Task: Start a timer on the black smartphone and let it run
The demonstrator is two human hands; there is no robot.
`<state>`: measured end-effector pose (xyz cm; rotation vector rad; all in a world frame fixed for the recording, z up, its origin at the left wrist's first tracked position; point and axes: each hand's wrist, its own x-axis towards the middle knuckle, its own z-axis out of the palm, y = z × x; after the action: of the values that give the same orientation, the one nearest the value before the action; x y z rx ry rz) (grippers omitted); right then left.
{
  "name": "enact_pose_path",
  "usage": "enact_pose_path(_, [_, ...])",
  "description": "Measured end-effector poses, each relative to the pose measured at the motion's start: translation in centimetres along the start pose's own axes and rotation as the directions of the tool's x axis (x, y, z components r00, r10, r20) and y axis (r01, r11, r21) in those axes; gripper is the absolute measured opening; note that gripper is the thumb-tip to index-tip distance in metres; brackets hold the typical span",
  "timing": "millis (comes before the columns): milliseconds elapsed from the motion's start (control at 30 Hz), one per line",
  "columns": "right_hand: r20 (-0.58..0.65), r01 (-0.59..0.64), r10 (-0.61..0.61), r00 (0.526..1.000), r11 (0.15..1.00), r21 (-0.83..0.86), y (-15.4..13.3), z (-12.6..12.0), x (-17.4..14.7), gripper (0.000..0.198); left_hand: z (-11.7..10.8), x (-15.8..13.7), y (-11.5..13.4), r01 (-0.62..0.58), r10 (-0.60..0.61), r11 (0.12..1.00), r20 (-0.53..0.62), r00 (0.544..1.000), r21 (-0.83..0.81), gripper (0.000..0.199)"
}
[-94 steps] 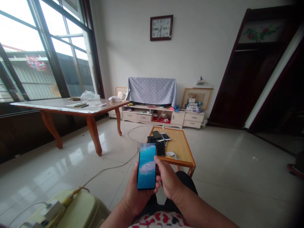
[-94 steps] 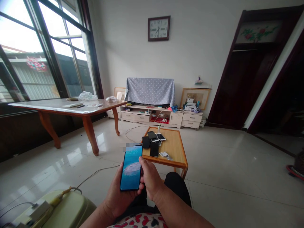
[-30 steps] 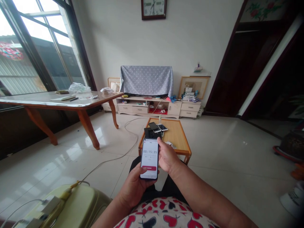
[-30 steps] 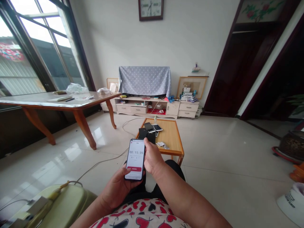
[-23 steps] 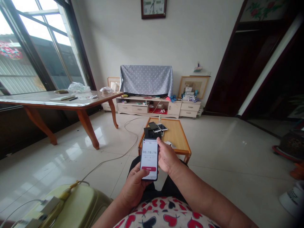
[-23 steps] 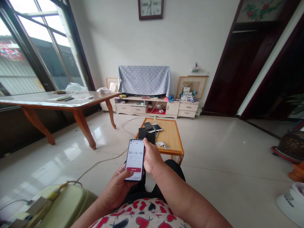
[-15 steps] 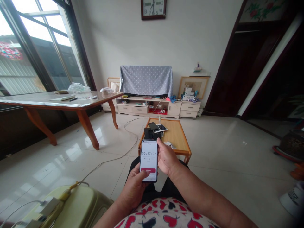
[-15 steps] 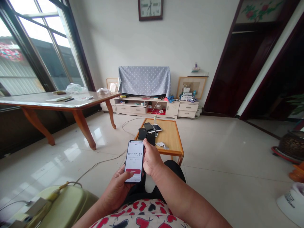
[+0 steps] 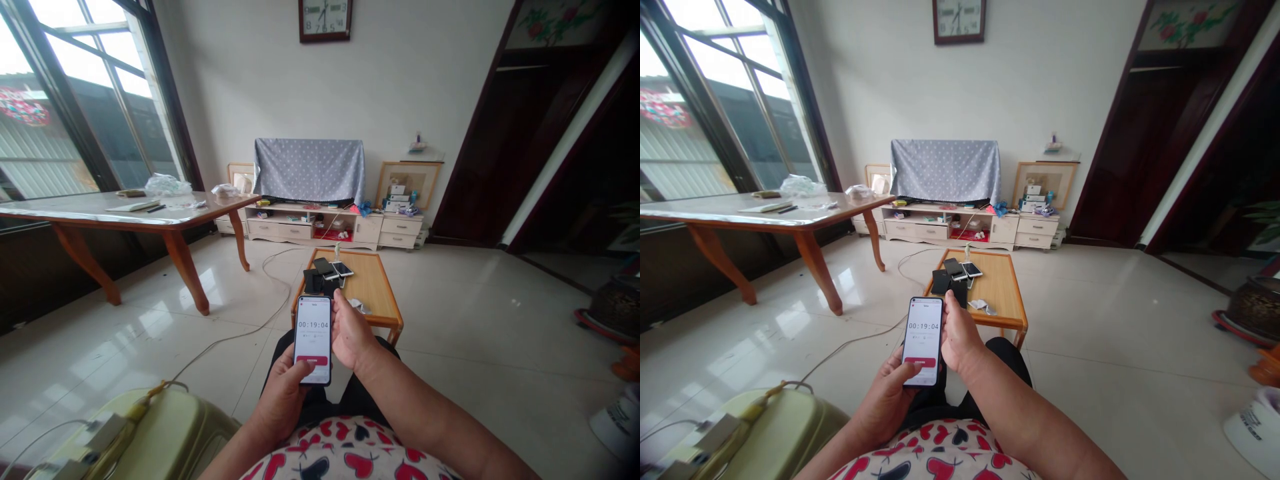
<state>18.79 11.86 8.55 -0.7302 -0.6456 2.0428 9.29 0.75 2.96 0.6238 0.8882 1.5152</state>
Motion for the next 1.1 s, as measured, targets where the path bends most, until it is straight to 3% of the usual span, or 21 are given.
enact_pose_path(567, [0.047,0.006,-0.005,0.999,1.0,-0.019,0.39,-0.2,0.21,0.041,-0.23,-0.17,0.02,-0.017,0.017,1.0,-0.001,1.0,0.023,0.047])
enact_pose_path(1100, [0.015,0.003,-0.003,1.0,1.0,-0.017,0.5,-0.02,0.18,0.038,-0.24,-0.28,0.16,-0.015,0.015,0.999,-0.007,1.0,0.032,0.045])
